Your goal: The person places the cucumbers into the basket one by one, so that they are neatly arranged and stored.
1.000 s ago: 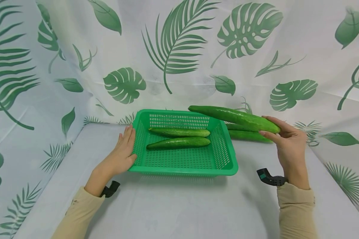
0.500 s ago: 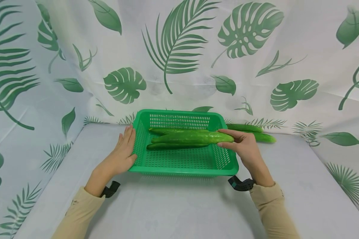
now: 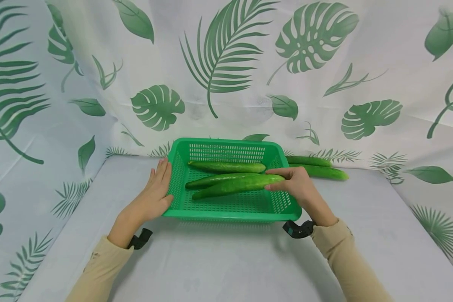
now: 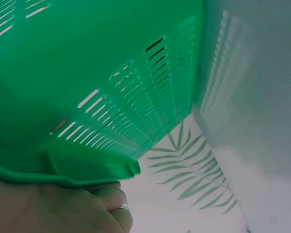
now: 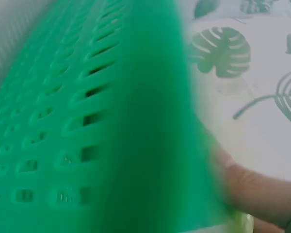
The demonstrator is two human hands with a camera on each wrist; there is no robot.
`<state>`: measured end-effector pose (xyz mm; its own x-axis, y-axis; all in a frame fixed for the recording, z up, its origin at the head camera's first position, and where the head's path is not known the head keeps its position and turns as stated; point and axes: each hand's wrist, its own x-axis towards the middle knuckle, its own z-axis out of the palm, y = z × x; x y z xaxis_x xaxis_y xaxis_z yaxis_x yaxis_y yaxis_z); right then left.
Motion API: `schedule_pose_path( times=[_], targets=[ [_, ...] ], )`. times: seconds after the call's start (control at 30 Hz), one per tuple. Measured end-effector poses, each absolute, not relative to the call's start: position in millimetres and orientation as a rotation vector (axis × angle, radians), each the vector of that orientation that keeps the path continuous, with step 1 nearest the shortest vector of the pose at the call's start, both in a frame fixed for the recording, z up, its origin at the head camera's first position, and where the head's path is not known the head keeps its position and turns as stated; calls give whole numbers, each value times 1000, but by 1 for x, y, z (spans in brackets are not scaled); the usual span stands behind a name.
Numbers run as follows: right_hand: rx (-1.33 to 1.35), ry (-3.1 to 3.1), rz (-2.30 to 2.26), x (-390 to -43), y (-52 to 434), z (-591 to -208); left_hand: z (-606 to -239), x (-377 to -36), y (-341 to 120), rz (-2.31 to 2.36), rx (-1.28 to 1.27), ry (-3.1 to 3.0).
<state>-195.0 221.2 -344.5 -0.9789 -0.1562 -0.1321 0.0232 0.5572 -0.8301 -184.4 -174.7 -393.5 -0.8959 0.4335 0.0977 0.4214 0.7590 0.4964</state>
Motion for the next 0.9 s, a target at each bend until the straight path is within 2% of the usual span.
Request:
schedule_pose_path(
  times=[0.33,0.67,0.9],
  targets=[
    [-145,2601,-1219,-213,208,-317,-393,-185,-174,807,711,2925],
    [-50,2352,-1311,-241,195,-340,-393,-184,-174,813,712,2914],
    [-134,2480,-852,-252,181,-350,-393,-184,-174,809,712,2917]
  ],
)
